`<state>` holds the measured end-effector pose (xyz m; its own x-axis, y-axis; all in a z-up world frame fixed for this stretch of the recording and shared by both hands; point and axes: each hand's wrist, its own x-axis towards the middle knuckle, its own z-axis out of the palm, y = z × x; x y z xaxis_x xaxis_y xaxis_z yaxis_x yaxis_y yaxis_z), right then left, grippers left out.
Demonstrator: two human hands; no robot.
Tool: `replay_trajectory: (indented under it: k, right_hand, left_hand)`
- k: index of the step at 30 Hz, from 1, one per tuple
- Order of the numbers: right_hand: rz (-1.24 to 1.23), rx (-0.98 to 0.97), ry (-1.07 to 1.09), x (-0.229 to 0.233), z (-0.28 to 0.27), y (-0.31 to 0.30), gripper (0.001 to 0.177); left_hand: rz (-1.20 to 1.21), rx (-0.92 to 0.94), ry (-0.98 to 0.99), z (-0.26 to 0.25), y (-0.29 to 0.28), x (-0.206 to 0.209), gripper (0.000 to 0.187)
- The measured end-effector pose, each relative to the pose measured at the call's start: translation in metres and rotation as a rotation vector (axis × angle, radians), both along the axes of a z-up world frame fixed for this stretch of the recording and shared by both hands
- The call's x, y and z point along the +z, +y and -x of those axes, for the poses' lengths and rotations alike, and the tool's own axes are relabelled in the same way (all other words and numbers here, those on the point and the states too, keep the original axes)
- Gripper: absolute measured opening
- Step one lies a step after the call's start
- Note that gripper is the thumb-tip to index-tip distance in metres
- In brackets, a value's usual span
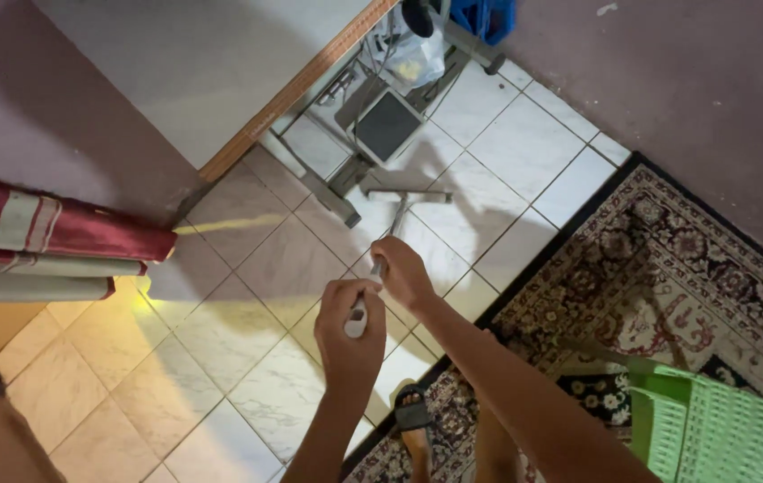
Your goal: The person sweeps the floor around a sewing machine and a chair using a squeegee, then picks up the chair and moves it to sweep the area underneath.
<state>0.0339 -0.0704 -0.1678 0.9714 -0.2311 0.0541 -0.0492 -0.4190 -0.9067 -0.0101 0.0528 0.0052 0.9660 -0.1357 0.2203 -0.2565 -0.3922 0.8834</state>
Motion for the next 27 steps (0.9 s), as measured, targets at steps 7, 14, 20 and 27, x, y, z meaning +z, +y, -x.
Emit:
replay_trajectory:
  k: [7,14,20,27]
  right_hand:
    - [-0.004,-0.081,-0.1,-0.069,0.007,0.004,0.014]
    - [0.135,-0.003,-0.07,-0.022,0.01,0.001,0.013]
    - [0.254,-0.175,-0.007,-0.052,-0.04,-0.056,0.015]
    - [0.364,-0.222,0.185,-0.104,-0.032,-0.099,0.027]
  left_hand:
    - [0.052,-0.01,0.163,0.009,-0.006,-0.035,0.01]
    - [0.004,-0.135,-0.067,0.004,0.018,-0.002,0.008]
    - [0.086,-0.138,0.093,-0.034,-0.025,-0.034,0.013]
    - [0.196,-0.224,0.121,-0.053,-0.057,-0.113,0.012]
